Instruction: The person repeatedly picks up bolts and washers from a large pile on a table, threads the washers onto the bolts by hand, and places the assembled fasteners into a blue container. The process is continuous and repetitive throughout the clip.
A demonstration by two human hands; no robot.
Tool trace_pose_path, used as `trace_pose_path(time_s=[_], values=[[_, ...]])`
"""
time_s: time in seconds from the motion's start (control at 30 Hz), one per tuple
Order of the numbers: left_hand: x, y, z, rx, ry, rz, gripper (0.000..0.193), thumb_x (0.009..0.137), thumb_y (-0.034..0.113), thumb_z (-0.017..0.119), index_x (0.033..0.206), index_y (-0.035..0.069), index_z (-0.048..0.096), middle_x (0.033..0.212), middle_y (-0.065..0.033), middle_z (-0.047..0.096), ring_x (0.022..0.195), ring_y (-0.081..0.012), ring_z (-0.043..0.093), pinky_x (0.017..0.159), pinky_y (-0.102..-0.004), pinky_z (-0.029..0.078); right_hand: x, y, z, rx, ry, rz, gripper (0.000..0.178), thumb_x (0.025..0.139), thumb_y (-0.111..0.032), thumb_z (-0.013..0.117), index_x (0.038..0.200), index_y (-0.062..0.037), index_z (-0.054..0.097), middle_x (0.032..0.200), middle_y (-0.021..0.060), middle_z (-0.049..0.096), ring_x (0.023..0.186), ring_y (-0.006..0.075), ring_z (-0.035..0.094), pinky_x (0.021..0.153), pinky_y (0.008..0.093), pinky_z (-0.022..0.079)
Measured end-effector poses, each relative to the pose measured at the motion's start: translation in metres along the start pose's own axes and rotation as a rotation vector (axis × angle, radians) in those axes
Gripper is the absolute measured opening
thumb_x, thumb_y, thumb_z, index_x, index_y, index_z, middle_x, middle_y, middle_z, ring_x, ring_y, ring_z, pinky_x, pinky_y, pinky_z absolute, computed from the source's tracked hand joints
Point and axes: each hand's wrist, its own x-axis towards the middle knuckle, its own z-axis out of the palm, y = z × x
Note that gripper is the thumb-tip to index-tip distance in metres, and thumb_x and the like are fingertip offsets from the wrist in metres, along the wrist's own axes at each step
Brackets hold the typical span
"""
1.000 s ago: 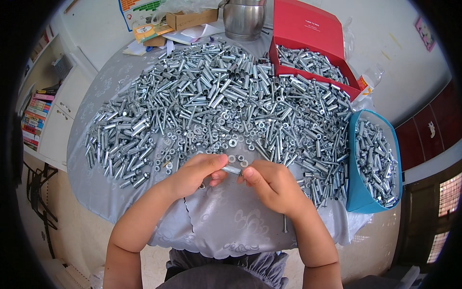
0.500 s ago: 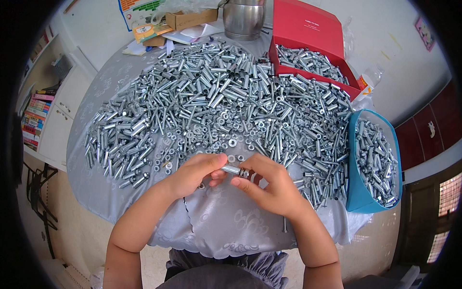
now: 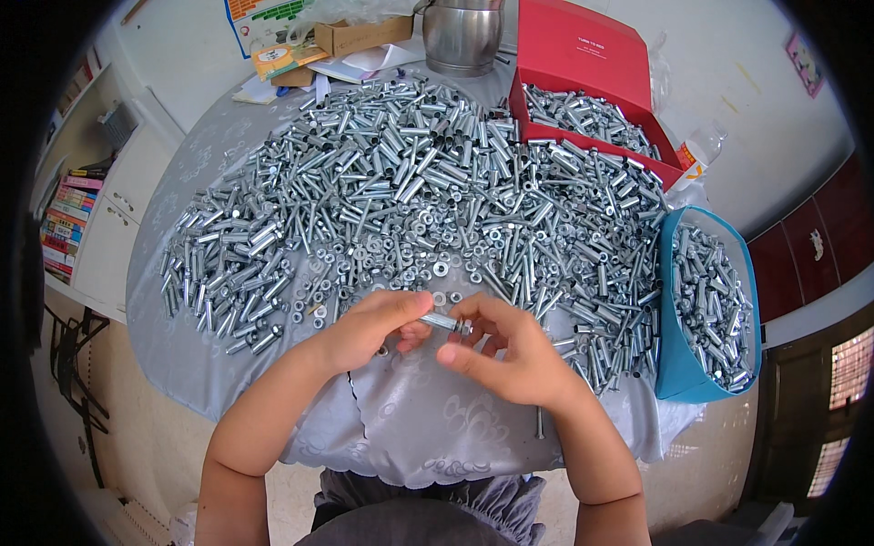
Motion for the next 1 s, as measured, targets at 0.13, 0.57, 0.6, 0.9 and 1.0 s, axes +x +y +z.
trace_pose_path(time_s=[0.13, 0.57, 0.6, 0.9, 1.0], values=[[0.0, -0.001, -0.002, -0.005, -0.022, 0.022, 0.044, 0.093, 0.043, 0.039, 0.063, 0.01, 0.04, 0.063, 0.0035, 0.038, 0.059, -0.0086, 0.035, 0.058, -0.0236, 0.032, -0.002, -0.001, -0.003, 0.022, -0.094, 0.048, 0.029, 0.086, -0.027, 0.059, 0.087, 0.0021, 0.059, 0.068, -0.0007, 0.054, 0.058, 0.0049, 0.046, 0.052, 0.0205, 0.038], [0.0, 0.0, -0.001, -0.011, 0.001, 0.005, 0.044, 0.092, 0.043, 0.04, 0.063, 0.011, 0.039, 0.063, 0.0034, 0.037, 0.06, -0.0087, 0.035, 0.058, -0.0235, 0.032, 0.003, -0.005, 0.007, -0.228, 0.22, -0.181, 0.023, 0.081, -0.021, 0.065, 0.085, -0.0004, 0.058, 0.071, 0.0026, 0.056, 0.057, 0.0098, 0.051, 0.048, 0.022, 0.039], [0.0, 0.0, -0.001, -0.012, 0.004, 0.005, 0.044, 0.092, 0.043, 0.04, 0.063, 0.011, 0.039, 0.063, 0.0034, 0.037, 0.06, -0.0087, 0.035, 0.058, -0.0235, 0.031, 0.003, -0.005, 0.008, -0.296, 0.245, -0.243, 0.022, 0.079, -0.021, 0.066, 0.084, -0.0006, 0.059, 0.072, 0.0034, 0.056, 0.058, 0.0107, 0.052, 0.048, 0.0224, 0.04], [0.0, 0.0, -0.001, -0.019, -0.004, 0.001, 0.043, 0.092, 0.043, 0.039, 0.063, 0.011, 0.039, 0.063, 0.0037, 0.036, 0.06, -0.0087, 0.035, 0.058, -0.0231, 0.031, 0.003, -0.006, 0.007, -0.403, 0.217, -0.314, 0.021, 0.078, -0.017, 0.067, 0.088, -0.001, 0.059, 0.075, 0.0098, 0.057, 0.058, 0.0158, 0.054, 0.051, 0.0277, 0.042], [-0.001, 0.001, -0.001, 0.006, -0.019, -0.002, 0.043, 0.092, 0.043, 0.04, 0.064, 0.011, 0.04, 0.063, 0.0037, 0.037, 0.061, -0.0086, 0.036, 0.058, -0.0229, 0.032, 0.002, 0.002, -0.002, -0.538, 0.149, -0.345, 0.021, 0.078, -0.018, 0.067, 0.089, -0.0009, 0.059, 0.075, 0.0103, 0.058, 0.059, 0.0171, 0.055, 0.052, 0.0287, 0.043]])
